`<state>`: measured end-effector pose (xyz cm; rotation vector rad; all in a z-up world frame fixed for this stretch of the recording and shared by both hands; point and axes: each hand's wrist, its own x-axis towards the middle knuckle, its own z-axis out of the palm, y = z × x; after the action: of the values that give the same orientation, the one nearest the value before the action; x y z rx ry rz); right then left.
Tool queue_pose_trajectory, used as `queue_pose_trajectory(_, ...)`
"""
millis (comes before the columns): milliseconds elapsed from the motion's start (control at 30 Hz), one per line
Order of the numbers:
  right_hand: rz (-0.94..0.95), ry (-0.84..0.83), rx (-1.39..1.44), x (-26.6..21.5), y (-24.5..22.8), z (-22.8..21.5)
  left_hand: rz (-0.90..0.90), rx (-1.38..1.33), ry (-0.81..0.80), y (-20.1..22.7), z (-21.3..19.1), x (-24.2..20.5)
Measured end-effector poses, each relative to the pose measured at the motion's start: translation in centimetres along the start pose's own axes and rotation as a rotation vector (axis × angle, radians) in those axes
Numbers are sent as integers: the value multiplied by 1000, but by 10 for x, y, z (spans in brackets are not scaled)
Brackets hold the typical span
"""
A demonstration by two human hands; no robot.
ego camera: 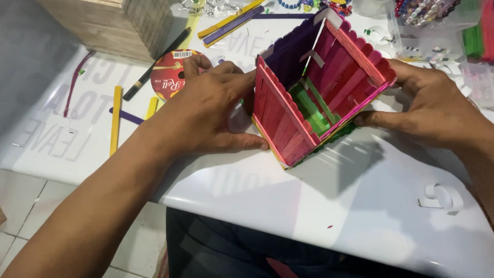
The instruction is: Assembling a decorative container using colored popsicle sticks, double-sided tape, and scissors.
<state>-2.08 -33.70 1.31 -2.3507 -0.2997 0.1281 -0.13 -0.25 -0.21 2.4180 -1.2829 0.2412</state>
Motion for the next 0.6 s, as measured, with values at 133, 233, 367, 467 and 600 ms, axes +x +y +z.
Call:
queue_pose_trajectory(133,6,-5,19,0,-7,2,2,17,7,-1,3,-2)
queue_pose_trajectory(233,139,35,10,-2,-20,3,-41,32,30,-5,10,-5)
queue_pose_trajectory(367,173,23,36,-3,-27,0,-33,-27,26,-13,14,-7)
queue_pose_trajectory(467,229,-6,-10,-2,-23,-4,-79,7,37,-14,9,-10)
queue_pose_trajectory(600,290,-29,-10,-2,-24,-9,-211,173,68,-22,-1,-15)
